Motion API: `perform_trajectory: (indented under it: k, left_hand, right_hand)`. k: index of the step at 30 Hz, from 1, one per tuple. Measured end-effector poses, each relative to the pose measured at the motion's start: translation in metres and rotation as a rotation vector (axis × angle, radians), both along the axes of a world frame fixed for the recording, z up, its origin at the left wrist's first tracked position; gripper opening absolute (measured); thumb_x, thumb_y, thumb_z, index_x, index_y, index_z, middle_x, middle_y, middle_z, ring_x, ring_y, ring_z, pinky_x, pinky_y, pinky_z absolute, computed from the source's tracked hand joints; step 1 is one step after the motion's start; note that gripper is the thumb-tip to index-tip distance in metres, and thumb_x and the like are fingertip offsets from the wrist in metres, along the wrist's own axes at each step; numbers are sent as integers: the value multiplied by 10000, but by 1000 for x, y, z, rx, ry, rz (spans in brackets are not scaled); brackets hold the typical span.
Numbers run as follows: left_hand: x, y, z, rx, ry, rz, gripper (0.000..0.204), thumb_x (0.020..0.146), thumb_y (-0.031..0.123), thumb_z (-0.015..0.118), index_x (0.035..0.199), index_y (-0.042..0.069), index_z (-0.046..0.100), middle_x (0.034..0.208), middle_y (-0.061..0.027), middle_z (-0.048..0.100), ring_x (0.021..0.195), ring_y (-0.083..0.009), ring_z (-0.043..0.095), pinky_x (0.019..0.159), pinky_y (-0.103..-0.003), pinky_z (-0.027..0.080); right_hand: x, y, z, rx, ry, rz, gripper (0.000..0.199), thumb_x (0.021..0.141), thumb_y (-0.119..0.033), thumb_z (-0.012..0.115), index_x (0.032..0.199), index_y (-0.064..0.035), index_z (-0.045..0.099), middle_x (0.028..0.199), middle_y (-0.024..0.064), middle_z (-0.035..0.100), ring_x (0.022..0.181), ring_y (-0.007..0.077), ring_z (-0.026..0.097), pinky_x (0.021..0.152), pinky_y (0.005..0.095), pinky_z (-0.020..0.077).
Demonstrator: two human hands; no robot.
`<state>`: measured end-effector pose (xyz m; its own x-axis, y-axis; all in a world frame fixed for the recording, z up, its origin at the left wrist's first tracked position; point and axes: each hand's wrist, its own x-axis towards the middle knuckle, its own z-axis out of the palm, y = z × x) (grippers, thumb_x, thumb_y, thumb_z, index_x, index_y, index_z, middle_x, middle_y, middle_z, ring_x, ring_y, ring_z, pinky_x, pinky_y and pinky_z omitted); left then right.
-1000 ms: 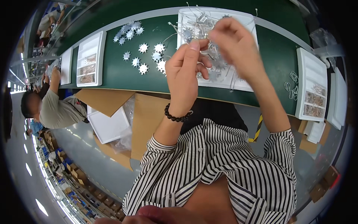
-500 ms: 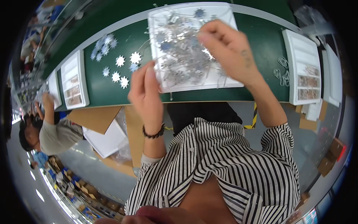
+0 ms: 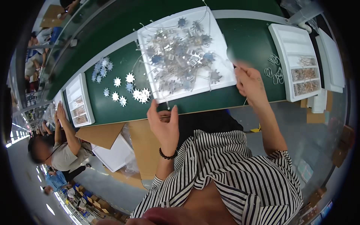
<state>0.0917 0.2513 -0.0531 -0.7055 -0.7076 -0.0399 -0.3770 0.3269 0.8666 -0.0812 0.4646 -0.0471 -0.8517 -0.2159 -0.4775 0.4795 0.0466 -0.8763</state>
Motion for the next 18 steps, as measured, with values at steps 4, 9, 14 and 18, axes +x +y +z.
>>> perform_trajectory:
  k: [4, 9, 14, 18]
  left_hand:
    - [-39, -6, 7, -85, 21, -63, 686, 814, 62, 757, 1388, -81, 410, 1284, -206, 467, 789, -155, 636, 614, -251, 536]
    - [-110, -29, 30, -58, -76, -56, 747, 827, 221, 730, 1381, -126, 368, 1260, -298, 482, 890, -369, 630, 830, -402, 502]
    - [-167, -84, 15, -349, -79, -14, 662, 811, 278, 697, 1267, -126, 439, 1224, -316, 509, 1027, -431, 565, 897, -472, 474]
    - [-189, -160, 5, -333, 32, 19, 619, 785, 280, 673, 1199, -135, 472, 1207, -329, 539, 1112, -464, 527, 960, -486, 449]
  right_hand:
    - [-53, -12, 3, -12, 58, 12, 325, 975, -136, 532, 1244, 23, 622, 616, -61, 438, 446, 14, 317, 375, 203, 199]
    - [-136, -55, 5, 33, 142, 46, 300, 920, -124, 546, 1143, 26, 678, 606, -52, 451, 446, 21, 315, 380, 223, 194]
    - [-200, -114, -6, -98, 90, 108, 275, 943, -111, 531, 1157, 43, 612, 640, -77, 403, 465, 7, 293, 379, 203, 201]
    - [-210, -199, -6, -136, 130, 118, 284, 946, -121, 543, 1167, 51, 592, 648, -55, 434, 464, 22, 320, 374, 202, 222]
